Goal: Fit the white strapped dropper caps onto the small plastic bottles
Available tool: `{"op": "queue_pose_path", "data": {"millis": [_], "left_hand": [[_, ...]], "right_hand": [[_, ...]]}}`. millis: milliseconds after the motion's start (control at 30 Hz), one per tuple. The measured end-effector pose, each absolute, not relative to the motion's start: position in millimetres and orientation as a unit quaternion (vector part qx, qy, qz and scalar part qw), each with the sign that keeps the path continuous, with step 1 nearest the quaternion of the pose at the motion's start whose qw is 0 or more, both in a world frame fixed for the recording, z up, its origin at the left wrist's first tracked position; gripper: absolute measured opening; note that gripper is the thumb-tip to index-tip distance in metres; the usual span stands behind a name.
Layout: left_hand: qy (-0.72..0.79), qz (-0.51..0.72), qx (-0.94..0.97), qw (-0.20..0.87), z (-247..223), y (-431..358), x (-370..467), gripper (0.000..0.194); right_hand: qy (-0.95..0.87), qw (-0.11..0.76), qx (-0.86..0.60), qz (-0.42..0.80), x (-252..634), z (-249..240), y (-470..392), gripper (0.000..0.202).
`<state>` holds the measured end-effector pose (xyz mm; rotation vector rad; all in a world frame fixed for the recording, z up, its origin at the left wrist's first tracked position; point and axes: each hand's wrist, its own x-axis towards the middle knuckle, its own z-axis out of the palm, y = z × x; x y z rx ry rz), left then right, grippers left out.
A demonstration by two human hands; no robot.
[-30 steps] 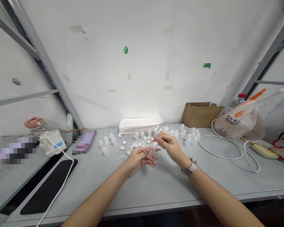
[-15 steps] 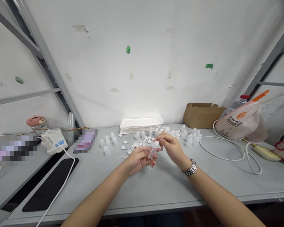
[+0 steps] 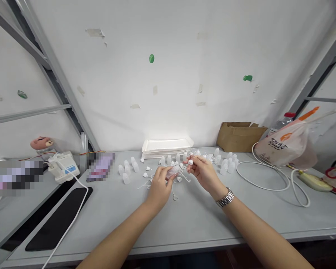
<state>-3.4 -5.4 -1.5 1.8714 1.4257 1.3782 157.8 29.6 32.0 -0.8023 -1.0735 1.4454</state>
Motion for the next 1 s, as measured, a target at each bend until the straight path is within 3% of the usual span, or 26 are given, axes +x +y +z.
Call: {"op": "queue_pose_path", "data": {"millis": [233, 467, 667, 1000], "left_hand": [[0.515, 0.485, 0.677, 0.202, -3, -4, -6, 0.029], [0.566, 0.371, 0.735, 0.031, -2, -4, -7, 0.038], [0.573, 0.347, 0.742, 0.017, -5, -3, -8, 0.037], [0.576, 0.321, 0.752, 0.013, -2, -8, -7, 0.04]], "right_hand": [[-0.482, 0.475, -0.371, 0.636, 157, 31, 26, 0.027], [-0.613, 0.373, -0.393, 0.574, 150, 28, 22, 0.031], [-0.695, 0.367, -0.397, 0.474, 145, 23, 18, 0.026], [-0.751, 0.358, -0.374, 0.411, 145, 22, 13, 0.023]]}}
